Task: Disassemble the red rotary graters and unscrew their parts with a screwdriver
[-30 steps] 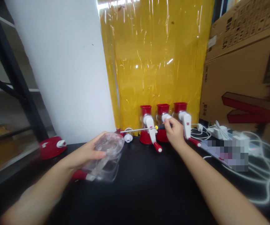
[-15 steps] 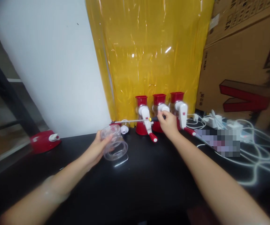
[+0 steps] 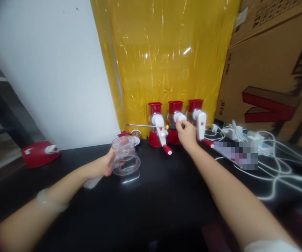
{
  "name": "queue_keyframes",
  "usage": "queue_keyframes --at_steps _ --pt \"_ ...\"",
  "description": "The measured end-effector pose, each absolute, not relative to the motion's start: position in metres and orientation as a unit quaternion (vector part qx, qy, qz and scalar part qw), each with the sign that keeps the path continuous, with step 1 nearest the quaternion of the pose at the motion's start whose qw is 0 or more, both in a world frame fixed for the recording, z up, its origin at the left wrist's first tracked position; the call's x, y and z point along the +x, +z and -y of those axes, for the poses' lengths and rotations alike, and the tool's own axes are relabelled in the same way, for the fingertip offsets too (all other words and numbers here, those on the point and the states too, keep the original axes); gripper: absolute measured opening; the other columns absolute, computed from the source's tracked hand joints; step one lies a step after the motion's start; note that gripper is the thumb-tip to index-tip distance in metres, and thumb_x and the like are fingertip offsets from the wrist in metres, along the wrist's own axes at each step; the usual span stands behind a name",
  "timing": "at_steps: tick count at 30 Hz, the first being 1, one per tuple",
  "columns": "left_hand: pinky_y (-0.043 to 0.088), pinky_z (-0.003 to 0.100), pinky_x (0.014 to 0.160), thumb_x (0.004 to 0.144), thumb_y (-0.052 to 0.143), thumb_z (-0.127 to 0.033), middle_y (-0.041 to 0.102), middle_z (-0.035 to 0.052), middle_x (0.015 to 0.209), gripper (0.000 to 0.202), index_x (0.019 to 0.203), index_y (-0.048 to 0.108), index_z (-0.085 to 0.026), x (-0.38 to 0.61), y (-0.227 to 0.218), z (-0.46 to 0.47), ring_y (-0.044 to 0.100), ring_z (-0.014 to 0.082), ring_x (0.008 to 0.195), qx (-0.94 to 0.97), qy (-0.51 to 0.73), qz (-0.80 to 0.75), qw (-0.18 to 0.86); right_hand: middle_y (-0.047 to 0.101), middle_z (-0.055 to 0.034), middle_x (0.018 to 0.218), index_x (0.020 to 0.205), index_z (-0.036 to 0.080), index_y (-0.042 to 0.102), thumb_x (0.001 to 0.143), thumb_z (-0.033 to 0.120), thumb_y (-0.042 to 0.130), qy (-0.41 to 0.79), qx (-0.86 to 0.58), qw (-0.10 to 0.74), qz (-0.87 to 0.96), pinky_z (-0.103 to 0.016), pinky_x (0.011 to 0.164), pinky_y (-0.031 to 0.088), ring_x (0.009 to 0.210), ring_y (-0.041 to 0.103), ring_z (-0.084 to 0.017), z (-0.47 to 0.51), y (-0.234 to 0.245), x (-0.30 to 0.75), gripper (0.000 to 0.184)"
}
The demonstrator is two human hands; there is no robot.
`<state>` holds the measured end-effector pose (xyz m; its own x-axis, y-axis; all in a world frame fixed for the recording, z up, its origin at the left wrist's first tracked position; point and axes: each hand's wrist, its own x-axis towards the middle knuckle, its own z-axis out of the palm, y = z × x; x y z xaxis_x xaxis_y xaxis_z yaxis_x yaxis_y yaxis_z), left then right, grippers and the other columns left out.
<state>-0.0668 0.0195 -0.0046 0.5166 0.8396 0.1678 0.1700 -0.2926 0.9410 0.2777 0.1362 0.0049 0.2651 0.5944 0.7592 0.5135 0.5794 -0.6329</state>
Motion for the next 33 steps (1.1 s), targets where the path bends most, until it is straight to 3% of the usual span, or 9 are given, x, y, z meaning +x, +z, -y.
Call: queue_keyframes --at_steps 4,8,11,14,19,24,30,33 --pt "0.034 0.051 0.111 0.05 0.094 -0.042 0.036 0.0198 0.153 0.119 0.147 0.025 -0.03 -0.068 -0.01 -0.024 0.039 0.0336 0.141 0.694 0.379 -0.316 0.525 0.051 0.0018 0.056 0.062 0.019 0.057 0.089 0.051 0.051 0.037 -0.455 0.658 0.598 -0.029 0.06 0.035 0.059 0.046 -0.015 -0.136 0.004 0.278 0.042" --pt "0.039 0.05 0.107 0.052 0.092 -0.03 0.055 0.0157 0.136 0.092 0.13 0.043 -0.023 -0.06 -0.011 -0.023 0.055 0.0295 0.125 0.628 0.438 -0.359 0.534 0.052 0.0013 0.056 0.062 0.019 0.058 0.088 0.053 0.051 0.054 -0.453 0.667 0.59 -0.029 0.061 0.037 0.06 0.048 -0.015 -0.137 0.005 0.278 0.043" --pt "0.045 0.047 0.1 0.058 0.089 -0.028 0.066 0.0086 0.112 0.07 0.116 0.05 -0.02 -0.053 -0.009 -0.02 0.064 0.0238 0.106 0.609 0.462 -0.405 0.502 0.053 0.0008 0.057 0.063 0.019 0.058 0.088 0.053 0.051 0.066 -0.44 0.682 0.58 -0.029 0.062 0.039 0.061 0.05 -0.016 -0.136 0.007 0.279 0.043" --pt "0.049 0.041 0.092 0.064 0.085 -0.032 0.068 0.0032 0.093 0.054 0.105 0.052 -0.019 -0.045 -0.007 -0.017 0.065 0.0199 0.092 0.618 0.485 -0.427 0.449 0.055 0.0002 0.059 0.064 0.019 0.059 0.087 0.053 0.052 0.058 -0.432 0.692 0.575 -0.029 0.063 0.041 0.063 0.051 -0.016 -0.135 0.009 0.28 0.042" --pt "0.049 0.035 0.082 0.065 0.084 -0.034 0.06 -0.0043 0.077 0.061 0.114 0.05 -0.02 -0.037 0.0 -0.009 0.063 0.0163 0.08 0.598 0.549 -0.434 0.391 0.054 0.0007 0.058 0.064 0.019 0.059 0.087 0.051 0.053 0.047 -0.437 0.695 0.569 -0.028 0.061 0.041 0.061 0.05 -0.016 -0.136 0.01 0.284 0.04" --pt "0.049 0.038 0.085 0.068 0.08 -0.037 0.058 -0.0023 0.079 0.057 0.113 0.05 -0.02 -0.041 0.016 -0.004 0.063 0.0201 0.089 0.617 0.552 -0.457 0.325 0.054 0.0005 0.058 0.064 0.019 0.06 0.087 0.046 0.053 0.044 -0.444 0.687 0.574 -0.028 0.062 0.041 0.062 0.05 -0.015 -0.135 0.01 0.284 0.037" --pt "0.042 0.047 0.102 0.069 0.079 -0.037 0.055 -0.0042 0.069 0.054 0.112 0.052 -0.021 -0.057 0.037 -0.001 0.062 0.0242 0.104 0.725 0.47 -0.46 0.206 0.057 -0.0003 0.061 0.066 0.019 0.063 0.087 0.045 0.053 0.03 -0.437 0.673 0.596 -0.03 0.066 0.043 0.064 0.053 -0.017 -0.136 0.006 0.285 0.034" --pt "0.041 0.049 0.105 0.07 0.079 -0.041 0.06 -0.0004 0.079 0.054 0.114 0.055 -0.02 -0.062 0.046 0.004 0.062 0.0251 0.105 0.752 0.422 -0.48 0.16 0.061 -0.0015 0.064 0.066 0.019 0.063 0.086 0.04 0.054 0.021 -0.425 0.665 0.614 -0.031 0.069 0.044 0.067 0.056 -0.018 -0.136 0.004 0.284 0.031"
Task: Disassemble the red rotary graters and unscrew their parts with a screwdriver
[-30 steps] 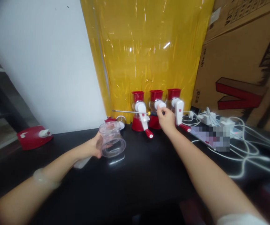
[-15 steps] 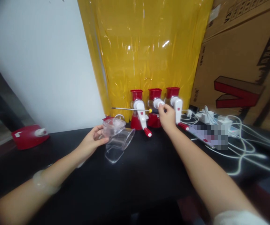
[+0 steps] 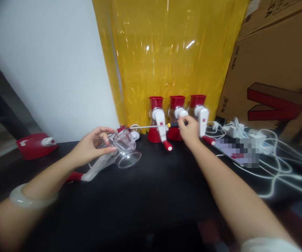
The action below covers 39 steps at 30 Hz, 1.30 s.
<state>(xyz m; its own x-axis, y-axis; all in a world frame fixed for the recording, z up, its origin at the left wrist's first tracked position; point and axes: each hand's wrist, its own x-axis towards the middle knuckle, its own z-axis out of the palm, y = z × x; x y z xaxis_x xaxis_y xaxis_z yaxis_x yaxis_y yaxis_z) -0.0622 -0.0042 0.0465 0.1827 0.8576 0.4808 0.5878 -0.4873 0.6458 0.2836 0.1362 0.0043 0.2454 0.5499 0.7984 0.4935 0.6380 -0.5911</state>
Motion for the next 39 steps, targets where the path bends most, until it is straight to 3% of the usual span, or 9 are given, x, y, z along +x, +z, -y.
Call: queue_keyframes --at_steps 3,12,23,39 --pt "0.042 0.048 0.104 0.07 0.079 -0.045 0.063 0.0029 0.088 0.057 0.117 0.057 -0.02 -0.062 0.05 0.01 0.062 0.0257 0.105 0.759 0.4 -0.498 0.126 0.063 -0.0025 0.065 0.063 0.02 0.062 0.087 0.035 0.051 0.01 -0.414 0.661 0.626 -0.032 0.069 0.044 0.067 0.058 -0.018 -0.136 0.003 0.283 0.031" --pt "0.048 0.041 0.093 0.068 0.078 -0.053 0.061 0.0 0.079 0.067 0.124 0.062 -0.02 -0.056 0.036 0.007 0.064 0.0224 0.088 0.774 0.343 -0.526 0.083 0.06 -0.0017 0.06 0.061 0.02 0.062 0.085 0.03 0.049 -0.021 -0.43 0.654 0.622 -0.033 0.066 0.042 0.065 0.056 -0.018 -0.143 -0.002 0.291 0.029" --pt "0.047 0.035 0.085 0.073 0.074 -0.051 0.057 0.0005 0.078 0.059 0.124 0.064 -0.022 -0.058 0.034 0.005 0.059 0.0206 0.084 0.816 0.296 -0.495 0.017 0.057 -0.0012 0.059 0.06 0.019 0.063 0.083 0.027 0.05 -0.049 -0.449 0.637 0.625 -0.032 0.066 0.043 0.062 0.054 -0.017 -0.141 -0.003 0.292 0.027" --pt "0.05 0.033 0.077 0.083 0.07 -0.043 0.065 0.009 0.111 0.057 0.133 0.057 -0.02 -0.06 0.016 -0.007 0.054 0.0121 0.068 0.845 0.316 -0.43 -0.021 0.055 -0.0005 0.059 0.057 0.021 0.056 0.084 0.023 0.051 -0.084 -0.424 0.63 0.645 -0.032 0.063 0.038 0.062 0.051 -0.017 -0.142 -0.006 0.289 0.027"
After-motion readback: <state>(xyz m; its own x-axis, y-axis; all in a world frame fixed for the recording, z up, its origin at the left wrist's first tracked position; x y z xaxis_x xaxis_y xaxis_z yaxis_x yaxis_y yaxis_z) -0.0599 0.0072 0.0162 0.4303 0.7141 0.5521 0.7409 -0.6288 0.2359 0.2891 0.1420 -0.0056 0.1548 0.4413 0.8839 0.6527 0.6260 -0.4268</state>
